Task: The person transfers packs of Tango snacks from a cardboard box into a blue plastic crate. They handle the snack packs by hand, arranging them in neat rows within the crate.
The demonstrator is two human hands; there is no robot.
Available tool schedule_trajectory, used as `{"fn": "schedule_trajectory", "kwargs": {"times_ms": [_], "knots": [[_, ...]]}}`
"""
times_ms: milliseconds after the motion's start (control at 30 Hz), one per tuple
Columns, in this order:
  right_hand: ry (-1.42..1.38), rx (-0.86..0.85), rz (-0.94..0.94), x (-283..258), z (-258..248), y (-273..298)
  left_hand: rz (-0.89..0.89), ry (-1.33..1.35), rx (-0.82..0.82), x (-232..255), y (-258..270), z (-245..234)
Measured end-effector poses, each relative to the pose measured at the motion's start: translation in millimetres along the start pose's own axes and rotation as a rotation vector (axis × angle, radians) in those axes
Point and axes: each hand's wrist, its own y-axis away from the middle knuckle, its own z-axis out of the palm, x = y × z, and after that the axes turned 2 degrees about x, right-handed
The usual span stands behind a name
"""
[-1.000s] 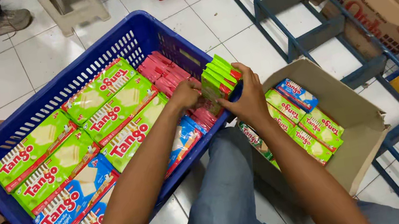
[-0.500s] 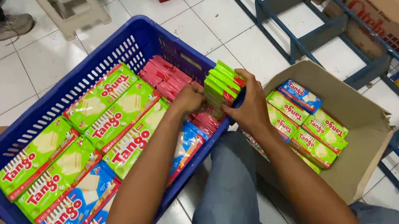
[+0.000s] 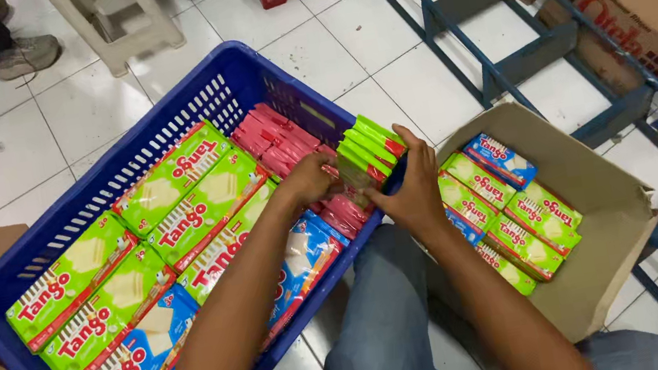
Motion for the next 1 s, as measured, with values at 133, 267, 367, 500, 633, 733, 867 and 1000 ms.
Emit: {"fn": "schedule_trajectory", "kwargs": {"times_ms": [133,267,367,500,633,733,867,1000], "knots": [[0.006,-0.017,-0.011,5,-1,3,0.012,-0.370,-0.008,-2,-3,-6],[0.010,-0.020,-0.034,0,-7,6,0.191,-0.545,0.233,1,8,-15],[-0.051,0.037,-0.056,6,-14,16,0.360,-0.385,0.411,45,70,-4],[-0.167,0.179,0.034,60,-29,46,0.789,-0.021,0.575,72,125,56],[-0.144,0.259,0.272,139,-64,100,1.090,-0.031,0.345,60,98,143],[-0.078,0.253,0.531,193,-94,151,1.168,0.009,-0.006,53,61,197],[0.032,0.014,0.800,311,-128,231,1.124,-0.220,-0.371,49,5,260],[0.004,-0.027,0.928,372,-141,274,1.044,-0.509,-0.425,43,-49,306]]}}
